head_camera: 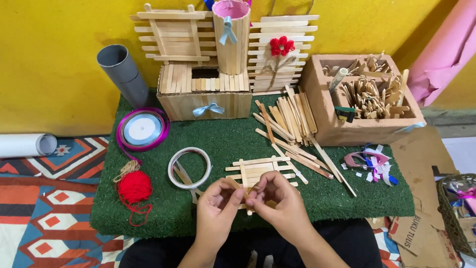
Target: Assembling a miniature wooden fence using popsicle sticks, tape, and scissors.
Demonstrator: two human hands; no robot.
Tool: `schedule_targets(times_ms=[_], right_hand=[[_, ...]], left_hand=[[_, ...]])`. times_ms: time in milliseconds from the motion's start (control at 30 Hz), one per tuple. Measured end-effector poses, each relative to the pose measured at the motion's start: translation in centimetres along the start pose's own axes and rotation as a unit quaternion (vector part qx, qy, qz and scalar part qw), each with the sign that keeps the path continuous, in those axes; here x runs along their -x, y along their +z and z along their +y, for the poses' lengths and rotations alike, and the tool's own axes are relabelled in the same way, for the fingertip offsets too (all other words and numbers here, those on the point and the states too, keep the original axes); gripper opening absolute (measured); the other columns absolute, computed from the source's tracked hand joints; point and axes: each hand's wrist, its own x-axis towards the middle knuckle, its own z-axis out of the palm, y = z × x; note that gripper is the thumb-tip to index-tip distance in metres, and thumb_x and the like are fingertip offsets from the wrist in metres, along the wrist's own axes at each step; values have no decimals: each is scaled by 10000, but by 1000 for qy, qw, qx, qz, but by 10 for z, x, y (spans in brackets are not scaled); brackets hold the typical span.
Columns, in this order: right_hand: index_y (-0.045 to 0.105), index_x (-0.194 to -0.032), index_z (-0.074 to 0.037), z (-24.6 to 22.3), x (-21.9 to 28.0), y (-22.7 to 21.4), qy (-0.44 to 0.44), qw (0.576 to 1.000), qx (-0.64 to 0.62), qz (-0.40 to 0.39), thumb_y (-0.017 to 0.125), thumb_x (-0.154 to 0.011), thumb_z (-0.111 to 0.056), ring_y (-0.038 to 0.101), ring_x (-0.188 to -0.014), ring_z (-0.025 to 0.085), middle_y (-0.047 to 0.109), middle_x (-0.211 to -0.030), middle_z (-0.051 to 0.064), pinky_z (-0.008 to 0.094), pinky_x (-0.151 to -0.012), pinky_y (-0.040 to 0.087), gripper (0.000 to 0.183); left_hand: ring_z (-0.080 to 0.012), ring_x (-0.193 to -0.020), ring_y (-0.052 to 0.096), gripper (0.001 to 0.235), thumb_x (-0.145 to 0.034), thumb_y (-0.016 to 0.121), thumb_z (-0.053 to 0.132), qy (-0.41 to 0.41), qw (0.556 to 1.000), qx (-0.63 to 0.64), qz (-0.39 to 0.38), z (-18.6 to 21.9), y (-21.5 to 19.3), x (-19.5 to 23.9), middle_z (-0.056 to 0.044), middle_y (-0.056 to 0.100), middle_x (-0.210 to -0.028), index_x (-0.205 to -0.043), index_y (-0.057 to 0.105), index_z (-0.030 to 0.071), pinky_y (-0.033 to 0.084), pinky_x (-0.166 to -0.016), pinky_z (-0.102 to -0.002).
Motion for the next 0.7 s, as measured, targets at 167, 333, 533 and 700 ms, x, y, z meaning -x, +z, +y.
schedule_targets(times_ms=[167,333,533,700], right_hand=[[661,-925,-9,-20,-7,-5,-91,989,107,-35,716,-870,-42,639,-753,141,723,-904,87,241,-663,506,84],[714,-832,-30,-44,-13,-5,-143,964,212,-74,717,-821,-69,658,-774,156,740,-851,44,285,-737,523,41],[754,-811,-29,-50,-17,-4,-96,961,252,-60,730,-784,-35,626,-676,119,751,-744,21,247,-636,484,36],[763,-791,-24,-55,-18,-3,-98,953,276,-72,730,-767,-52,630,-665,128,769,-739,28,251,-642,507,49]], left_hand=[[-122,-672,681,132,-857,715,-32,31,988,-147,25,16,1,3,-96,750,-809,-988,703,-39,562,-613,-222],[-82,-607,601,162,-807,756,-47,11,984,-179,0,22,5,8,-44,692,-778,-966,741,-22,494,-547,-201],[-81,-620,595,133,-775,742,-36,40,970,-238,-8,28,9,12,-30,689,-784,-903,746,-1,497,-545,-202],[-77,-608,592,143,-773,745,-29,45,966,-253,-3,29,11,12,-24,678,-781,-912,748,5,499,-518,-198]])
